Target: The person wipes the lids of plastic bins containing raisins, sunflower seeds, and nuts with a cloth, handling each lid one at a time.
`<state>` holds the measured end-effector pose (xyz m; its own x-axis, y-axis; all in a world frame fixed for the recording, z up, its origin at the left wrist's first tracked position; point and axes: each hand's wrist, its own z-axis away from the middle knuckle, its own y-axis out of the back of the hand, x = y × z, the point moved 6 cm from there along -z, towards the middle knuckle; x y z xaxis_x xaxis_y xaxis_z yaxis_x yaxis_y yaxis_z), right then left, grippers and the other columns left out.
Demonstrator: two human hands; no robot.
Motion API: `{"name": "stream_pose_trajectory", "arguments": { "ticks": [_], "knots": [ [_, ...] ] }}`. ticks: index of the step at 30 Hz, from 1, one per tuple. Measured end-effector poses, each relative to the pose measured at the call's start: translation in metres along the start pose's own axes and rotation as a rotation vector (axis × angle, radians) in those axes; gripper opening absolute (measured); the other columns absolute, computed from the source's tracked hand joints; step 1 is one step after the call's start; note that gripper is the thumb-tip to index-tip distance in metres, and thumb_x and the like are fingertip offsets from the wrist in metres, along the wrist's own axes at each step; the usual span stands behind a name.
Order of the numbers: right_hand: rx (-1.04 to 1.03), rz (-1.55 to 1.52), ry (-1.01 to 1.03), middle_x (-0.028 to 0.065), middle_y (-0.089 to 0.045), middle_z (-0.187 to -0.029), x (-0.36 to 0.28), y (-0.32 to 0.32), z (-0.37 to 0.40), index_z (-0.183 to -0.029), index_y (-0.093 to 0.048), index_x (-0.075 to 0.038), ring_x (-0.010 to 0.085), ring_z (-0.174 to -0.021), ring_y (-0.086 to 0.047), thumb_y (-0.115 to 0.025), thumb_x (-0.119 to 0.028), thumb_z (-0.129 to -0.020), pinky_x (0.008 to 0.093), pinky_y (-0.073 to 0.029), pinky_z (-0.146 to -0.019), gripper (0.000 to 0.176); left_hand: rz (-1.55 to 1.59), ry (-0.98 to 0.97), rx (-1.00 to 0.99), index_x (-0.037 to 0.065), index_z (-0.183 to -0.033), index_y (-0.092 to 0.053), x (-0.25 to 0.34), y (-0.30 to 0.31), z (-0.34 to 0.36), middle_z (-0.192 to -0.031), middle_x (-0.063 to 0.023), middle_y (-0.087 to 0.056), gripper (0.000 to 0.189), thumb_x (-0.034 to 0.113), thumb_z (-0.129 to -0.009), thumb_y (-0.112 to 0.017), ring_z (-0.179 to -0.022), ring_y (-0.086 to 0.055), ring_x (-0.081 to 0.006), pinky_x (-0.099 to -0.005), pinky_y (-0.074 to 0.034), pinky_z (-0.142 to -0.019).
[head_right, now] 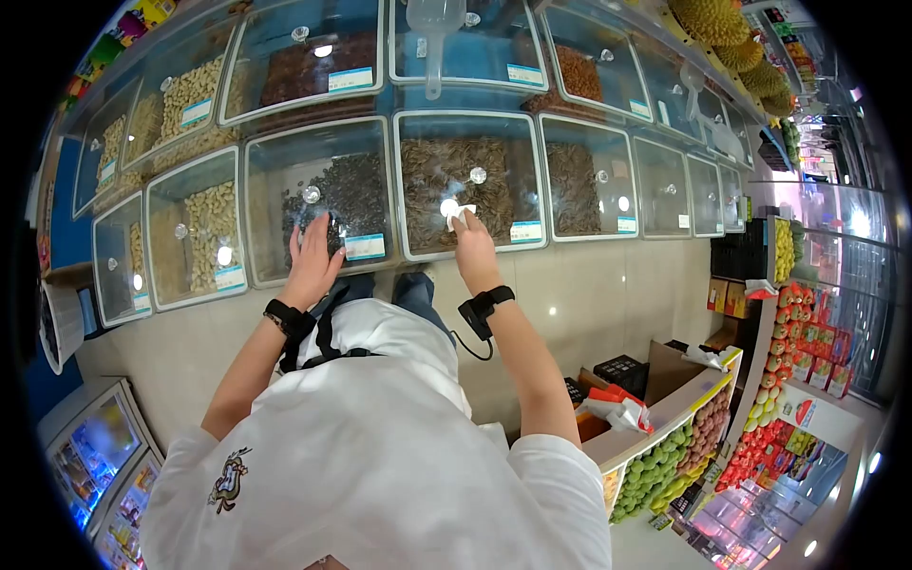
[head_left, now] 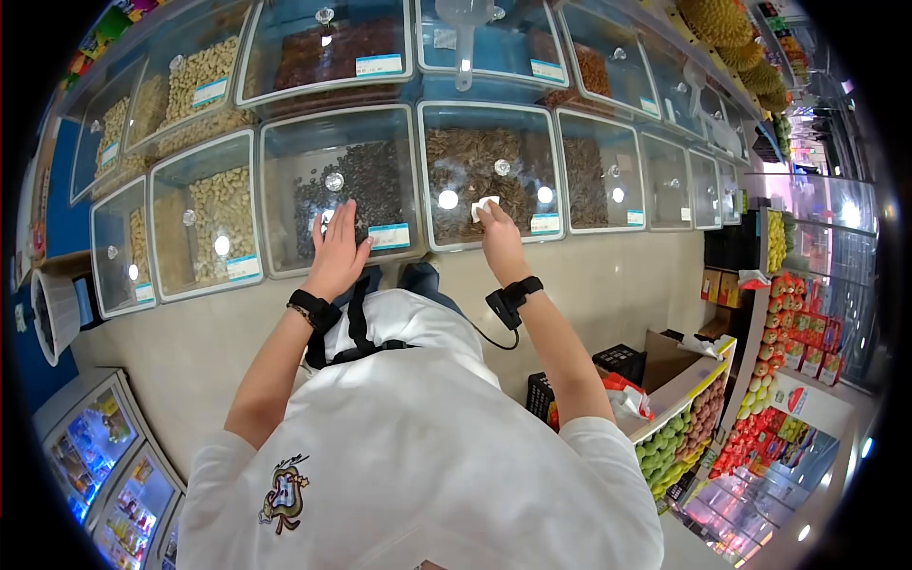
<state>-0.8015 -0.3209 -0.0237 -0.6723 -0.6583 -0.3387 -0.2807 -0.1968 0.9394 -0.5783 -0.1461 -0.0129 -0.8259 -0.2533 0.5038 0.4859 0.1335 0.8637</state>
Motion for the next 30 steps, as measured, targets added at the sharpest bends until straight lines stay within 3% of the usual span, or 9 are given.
{"name": "stream_pose_trajectory", "arguments": {
  "ticks": [5,11,17,22,25,26,29,30],
  "knots": [
    [-0.028,0.087,-0.001,0.0168,-0.054,-0.112,-0.004,-0.001,-0.005,-0.106,-0.06,-0.003,0.0335,-0.1,-0.054,-0.052,0.003,-0.076,0.0384,-0.047,-0.083,0.032,-0.026,0.001,-0.022,-0.003,-0.138,-0.02,0.006,-0.004,-0.002,-0.138,-0.0195,-0.033,0.061,0.027,-0.091,-0.045,-0.131,-0.027,-0.0314,-0.051,-0.007,-0.109],
    [-0.054,0.179,0.186,0.0155,-0.053,-0.104,-0.008,0.005,-0.006,-0.1,-0.056,0.001,0.0296,-0.095,-0.054,-0.052,0.001,-0.075,0.0343,-0.048,-0.08,0.025,-0.049,-0.051,-0.048,-0.003,-0.137,-0.023,0.0,-0.004,0.0,-0.137,-0.0193,-0.034,0.06,0.028,-0.09,-0.045,-0.131,-0.028,-0.0315,-0.0505,-0.009,-0.108],
    [-0.113,0.227,0.167,0.0146,-0.053,-0.095,-0.005,-0.005,-0.02,-0.092,-0.054,0.001,0.0282,-0.092,-0.054,-0.052,0.001,-0.074,0.0347,-0.048,-0.076,0.018,-0.087,-0.027,-0.045,-0.004,-0.136,-0.025,-0.019,0.003,0.01,-0.137,-0.0191,-0.035,0.059,0.027,-0.09,-0.045,-0.131,-0.027,-0.0306,-0.0497,-0.01,-0.108],
    [-0.026,0.147,0.152,0.0138,-0.056,-0.081,0.0,-0.007,-0.033,-0.084,-0.056,-0.001,0.0295,-0.081,-0.057,-0.054,-0.001,-0.074,0.0374,-0.048,-0.073,0.01,-0.079,-0.011,-0.069,-0.004,-0.136,-0.025,-0.032,0.01,0.02,-0.137,-0.0187,-0.034,0.058,0.028,-0.091,-0.045,-0.131,-0.027,-0.0305,-0.0499,-0.011,-0.108],
    [0.081,0.038,0.039,0.0129,-0.058,-0.08,0.006,-0.005,-0.041,-0.079,-0.058,-0.001,0.0311,-0.076,-0.059,-0.056,-0.003,-0.073,0.0396,-0.049,-0.068,0.006,-0.068,-0.015,-0.065,-0.004,-0.136,-0.026,-0.036,0.013,0.023,-0.137,-0.0188,-0.035,0.058,0.028,-0.091,-0.044,-0.131,-0.027,-0.0306,-0.0498,-0.011,-0.108],
    [0.122,-0.005,-0.066,0.0124,-0.062,-0.08,0.013,-0.005,-0.043,-0.083,-0.061,0.0,0.0268,-0.072,-0.062,-0.06,-0.005,-0.074,0.0361,-0.05,-0.065,0.011,-0.064,-0.015,-0.058,-0.004,-0.136,-0.026,-0.036,0.014,0.023,-0.137,-0.0189,-0.035,0.058,0.027,-0.091,-0.045,-0.131,-0.027,-0.0306,-0.0497,-0.011,-0.108],
    [0.122,-0.626,-0.511,0.0114,-0.065,-0.082,0.052,-0.018,-0.039,-0.091,-0.063,0.003,0.0206,-0.071,-0.063,-0.063,-0.007,-0.076,0.0307,-0.05,-0.064,0.018,-0.074,-0.036,-0.071,-0.003,-0.135,-0.027,-0.03,0.014,0.02,-0.136,-0.0191,-0.036,0.056,0.027,-0.091,-0.044,-0.131,-0.028,-0.0308,-0.0492,-0.011,-0.108],
    [0.209,-1.061,-0.636,0.0094,-0.066,-0.083,0.059,-0.021,-0.03,-0.095,-0.063,0.006,0.0165,-0.071,-0.062,-0.064,-0.009,-0.079,0.0271,-0.049,-0.064,0.022,-0.076,-0.048,-0.068,-0.003,-0.135,-0.027,-0.027,0.016,0.018,-0.136,-0.0192,-0.036,0.056,0.027,-0.091,-0.044,-0.13,-0.028,-0.0308,-0.0491,-0.011,-0.109]
  ]
}}
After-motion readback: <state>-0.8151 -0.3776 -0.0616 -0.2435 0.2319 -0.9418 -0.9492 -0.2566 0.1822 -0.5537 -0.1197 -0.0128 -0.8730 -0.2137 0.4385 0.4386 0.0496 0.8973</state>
